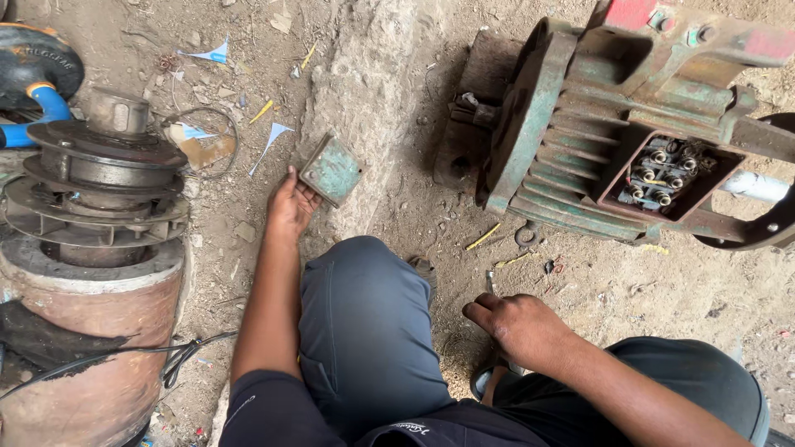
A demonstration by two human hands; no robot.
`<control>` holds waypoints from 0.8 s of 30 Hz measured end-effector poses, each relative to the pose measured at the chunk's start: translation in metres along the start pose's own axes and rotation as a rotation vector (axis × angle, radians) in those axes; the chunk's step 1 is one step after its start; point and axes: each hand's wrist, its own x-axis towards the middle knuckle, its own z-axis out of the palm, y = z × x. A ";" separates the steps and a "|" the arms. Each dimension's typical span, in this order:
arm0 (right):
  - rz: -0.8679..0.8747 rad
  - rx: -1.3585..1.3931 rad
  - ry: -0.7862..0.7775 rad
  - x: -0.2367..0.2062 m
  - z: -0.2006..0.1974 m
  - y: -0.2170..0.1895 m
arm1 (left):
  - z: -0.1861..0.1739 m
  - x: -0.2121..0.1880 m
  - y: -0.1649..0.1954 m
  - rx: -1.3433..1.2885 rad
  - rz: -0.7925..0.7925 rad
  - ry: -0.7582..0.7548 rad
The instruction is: The person sits on the ground next to an electric motor and uses a screwdriver to work on the wiring inside the motor's terminal box, tightening or adjusting the terminal connections. They briefly stand up to retrieve the screwdriver from a workbench and then resume working on the terminal box.
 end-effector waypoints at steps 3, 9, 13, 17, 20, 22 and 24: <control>0.012 0.000 -0.025 0.001 0.000 0.000 | -0.003 0.005 -0.005 -0.079 -0.082 0.120; 0.014 0.014 -0.104 0.002 -0.002 0.001 | -0.001 0.012 0.006 0.010 -0.076 0.205; 0.022 -0.010 -0.096 -0.001 -0.002 0.004 | 0.016 0.010 0.017 0.074 -0.222 0.380; -0.021 0.005 -0.078 -0.004 -0.001 0.009 | 0.025 0.009 0.005 0.491 0.361 0.278; -0.053 0.045 -0.041 -0.006 -0.001 0.009 | 0.018 0.015 -0.004 0.491 0.373 0.185; -0.078 0.049 -0.010 -0.007 -0.001 0.009 | 0.016 0.015 0.000 0.621 0.452 0.149; -0.052 0.028 -0.054 -0.009 -0.002 0.006 | 0.013 0.013 0.008 0.829 0.499 0.158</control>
